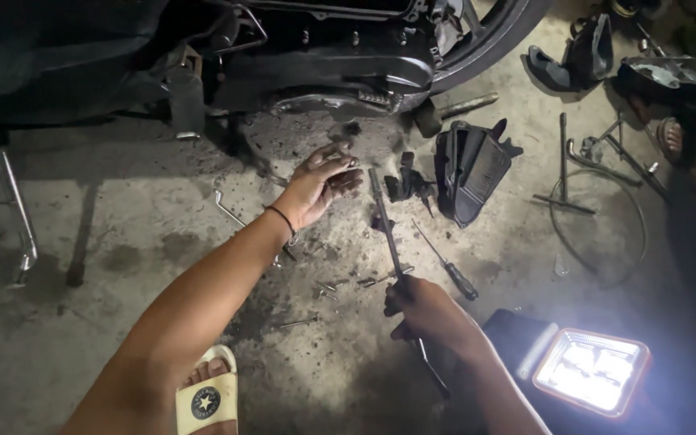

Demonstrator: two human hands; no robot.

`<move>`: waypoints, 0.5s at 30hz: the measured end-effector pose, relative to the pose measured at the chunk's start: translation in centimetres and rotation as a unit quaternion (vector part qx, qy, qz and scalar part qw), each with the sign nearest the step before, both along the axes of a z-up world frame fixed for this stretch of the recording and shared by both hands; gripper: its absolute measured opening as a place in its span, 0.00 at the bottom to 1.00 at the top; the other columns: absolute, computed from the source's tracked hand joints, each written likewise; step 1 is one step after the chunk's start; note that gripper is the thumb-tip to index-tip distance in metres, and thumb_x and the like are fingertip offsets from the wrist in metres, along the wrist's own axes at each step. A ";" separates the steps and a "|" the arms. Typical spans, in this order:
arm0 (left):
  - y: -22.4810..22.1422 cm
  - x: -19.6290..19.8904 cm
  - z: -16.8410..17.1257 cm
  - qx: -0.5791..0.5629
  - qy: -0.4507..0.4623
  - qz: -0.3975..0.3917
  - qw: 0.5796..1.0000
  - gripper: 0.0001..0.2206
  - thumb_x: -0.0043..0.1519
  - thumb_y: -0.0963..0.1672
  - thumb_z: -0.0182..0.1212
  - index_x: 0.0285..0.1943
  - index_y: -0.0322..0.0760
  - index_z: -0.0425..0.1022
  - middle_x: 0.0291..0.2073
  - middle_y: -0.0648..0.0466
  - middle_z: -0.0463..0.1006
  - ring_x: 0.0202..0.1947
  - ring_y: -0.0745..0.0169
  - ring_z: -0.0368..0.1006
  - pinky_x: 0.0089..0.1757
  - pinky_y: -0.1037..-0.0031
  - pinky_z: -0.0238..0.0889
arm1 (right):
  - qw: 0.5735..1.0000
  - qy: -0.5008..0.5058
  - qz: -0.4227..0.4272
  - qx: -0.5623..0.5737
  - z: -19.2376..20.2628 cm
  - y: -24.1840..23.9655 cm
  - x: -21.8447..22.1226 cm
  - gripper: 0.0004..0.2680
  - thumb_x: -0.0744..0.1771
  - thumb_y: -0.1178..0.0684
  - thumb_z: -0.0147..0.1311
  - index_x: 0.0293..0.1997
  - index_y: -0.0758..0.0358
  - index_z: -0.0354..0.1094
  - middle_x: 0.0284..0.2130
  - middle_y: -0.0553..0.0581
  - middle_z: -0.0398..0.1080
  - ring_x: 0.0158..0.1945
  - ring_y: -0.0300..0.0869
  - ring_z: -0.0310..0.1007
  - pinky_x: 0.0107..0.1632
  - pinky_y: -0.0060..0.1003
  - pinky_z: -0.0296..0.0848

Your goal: Using a T-handle wrench to unscrew and remove bolts from a motorcycle engine cover

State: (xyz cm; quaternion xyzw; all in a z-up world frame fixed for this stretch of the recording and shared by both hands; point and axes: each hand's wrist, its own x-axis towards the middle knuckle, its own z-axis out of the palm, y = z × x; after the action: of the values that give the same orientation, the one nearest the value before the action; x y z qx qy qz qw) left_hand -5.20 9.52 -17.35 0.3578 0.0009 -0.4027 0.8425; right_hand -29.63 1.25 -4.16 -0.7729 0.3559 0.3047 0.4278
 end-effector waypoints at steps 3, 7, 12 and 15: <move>-0.6 0.5 -1.6 -0.014 0.006 -0.004 1.000 0.20 0.61 0.39 0.67 0.64 0.40 0.72 0.47 0.45 0.80 0.45 0.48 0.82 0.50 0.56 0.79 | 1.000 -0.005 0.000 0.027 -0.7 -0.3 -0.4 0.13 0.68 0.54 0.44 0.57 0.69 0.67 0.39 0.67 0.81 0.28 0.50 0.84 0.29 0.41 0.84; -0.5 0.1 -1.4 -0.011 -0.002 -0.021 1.000 0.22 0.63 0.39 0.65 0.67 0.39 0.70 0.43 0.45 0.80 0.41 0.50 0.83 0.44 0.61 0.81 | 1.000 -0.007 0.005 0.026 -0.1 -0.4 -0.2 0.14 0.70 0.48 0.46 0.52 0.72 0.69 0.39 0.69 0.80 0.29 0.50 0.84 0.29 0.41 0.83; -0.1 -0.8 -0.1 -0.003 -0.017 -0.039 0.999 0.20 0.63 0.39 0.65 0.66 0.39 0.72 0.42 0.45 0.81 0.42 0.52 0.83 0.46 0.62 0.81 | 0.999 -0.018 -0.004 0.038 0.0 -0.3 0.0 0.14 0.70 0.50 0.46 0.52 0.73 0.69 0.38 0.70 0.80 0.27 0.50 0.84 0.28 0.40 0.83; -0.2 -0.3 -0.8 0.009 -0.024 -0.044 0.999 0.19 0.64 0.40 0.64 0.65 0.39 0.71 0.43 0.45 0.80 0.42 0.51 0.83 0.45 0.62 0.80 | 0.999 -0.005 -0.002 0.036 0.7 0.2 0.4 0.12 0.69 0.55 0.43 0.53 0.73 0.69 0.38 0.70 0.80 0.27 0.50 0.83 0.28 0.39 0.83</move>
State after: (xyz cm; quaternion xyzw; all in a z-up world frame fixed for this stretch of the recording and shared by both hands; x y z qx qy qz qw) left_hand -5.48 9.36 -18.17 0.3747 -0.0315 -0.4306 0.8205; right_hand -29.26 1.41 -3.46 -0.7575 0.3443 0.3124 0.4583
